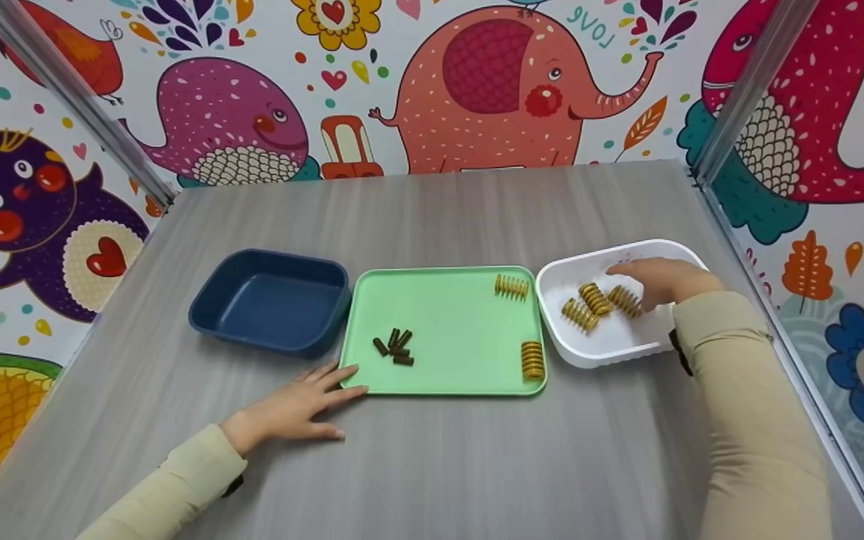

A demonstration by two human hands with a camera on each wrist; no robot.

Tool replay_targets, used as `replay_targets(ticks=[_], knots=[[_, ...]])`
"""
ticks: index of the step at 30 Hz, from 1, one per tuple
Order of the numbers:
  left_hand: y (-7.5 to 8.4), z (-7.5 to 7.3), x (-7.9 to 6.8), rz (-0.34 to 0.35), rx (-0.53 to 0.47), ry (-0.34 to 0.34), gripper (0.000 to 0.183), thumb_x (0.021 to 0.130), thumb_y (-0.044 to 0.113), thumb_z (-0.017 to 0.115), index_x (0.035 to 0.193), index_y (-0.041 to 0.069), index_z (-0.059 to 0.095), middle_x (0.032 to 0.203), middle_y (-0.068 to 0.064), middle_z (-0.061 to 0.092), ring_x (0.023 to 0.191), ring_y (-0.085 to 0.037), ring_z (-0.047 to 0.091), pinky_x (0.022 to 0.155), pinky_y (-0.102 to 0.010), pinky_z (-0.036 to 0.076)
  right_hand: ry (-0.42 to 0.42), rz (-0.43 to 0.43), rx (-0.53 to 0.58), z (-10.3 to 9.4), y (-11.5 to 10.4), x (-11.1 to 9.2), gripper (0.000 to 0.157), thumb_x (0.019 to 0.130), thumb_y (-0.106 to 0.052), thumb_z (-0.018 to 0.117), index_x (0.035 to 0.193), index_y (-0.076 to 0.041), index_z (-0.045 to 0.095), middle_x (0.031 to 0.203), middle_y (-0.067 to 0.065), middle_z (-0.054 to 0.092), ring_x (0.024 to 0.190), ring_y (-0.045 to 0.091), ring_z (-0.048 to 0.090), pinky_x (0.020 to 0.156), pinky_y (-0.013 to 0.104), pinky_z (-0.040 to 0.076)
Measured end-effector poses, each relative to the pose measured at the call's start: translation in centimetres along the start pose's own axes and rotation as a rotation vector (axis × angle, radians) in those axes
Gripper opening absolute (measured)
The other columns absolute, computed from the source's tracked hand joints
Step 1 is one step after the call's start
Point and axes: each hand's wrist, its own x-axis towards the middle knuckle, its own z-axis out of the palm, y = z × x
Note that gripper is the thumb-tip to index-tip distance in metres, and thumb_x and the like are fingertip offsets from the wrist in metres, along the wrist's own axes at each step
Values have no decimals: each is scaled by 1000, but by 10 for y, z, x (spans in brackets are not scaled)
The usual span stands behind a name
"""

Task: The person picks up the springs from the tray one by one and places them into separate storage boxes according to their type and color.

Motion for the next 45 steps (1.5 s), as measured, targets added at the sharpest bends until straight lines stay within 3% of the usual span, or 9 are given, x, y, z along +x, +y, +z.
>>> replay_targets(ticks=[7, 15, 23, 36, 45], knots=[[0, 0, 0, 0, 3, 6, 68, 84, 56, 52, 144, 32, 29, 151, -9, 20, 134, -44, 20, 100, -61, 26, -5, 0, -31, -14, -22, 0, 71, 72, -7, 75, 135, -8, 43, 134, 29, 41, 118, 50, 37, 87, 65, 35], [1, 1, 1, -13, -3, -2, 69, 84, 57, 52, 144, 34, 27, 152, -8, 18, 134, -44, 18, 101, -61, 24, 92, -117, -134, -30, -57, 1, 64, 72, 0, 74, 130, -10, 50, 128, 21, 50, 114, 42, 45, 85, 61, 40], [1, 2, 0, -12, 0, 7, 68, 84, 57, 52, 144, 34, 28, 152, -8, 19, 134, -44, 19, 101, -61, 25, 106, -174, -208, -32, -86, 12, 65, 70, -5, 76, 129, -14, 50, 128, 18, 51, 115, 41, 46, 86, 59, 42], [1, 0, -1, -10, 0, 14, 68, 84, 56, 54, 143, 34, 29, 151, -8, 21, 134, -43, 19, 100, -61, 25, 131, -292, -285, -10, -114, 26, 64, 73, -10, 75, 131, -14, 49, 127, 14, 54, 117, 39, 45, 97, 64, 24], [1, 1, 0, -11, -2, 14, 69, 84, 57, 53, 144, 33, 29, 152, -8, 20, 135, -44, 18, 101, -62, 23, 124, -403, -395, 16, -127, 32, 62, 70, -17, 78, 127, -10, 54, 123, 10, 58, 110, 33, 49, 97, 58, 31]])
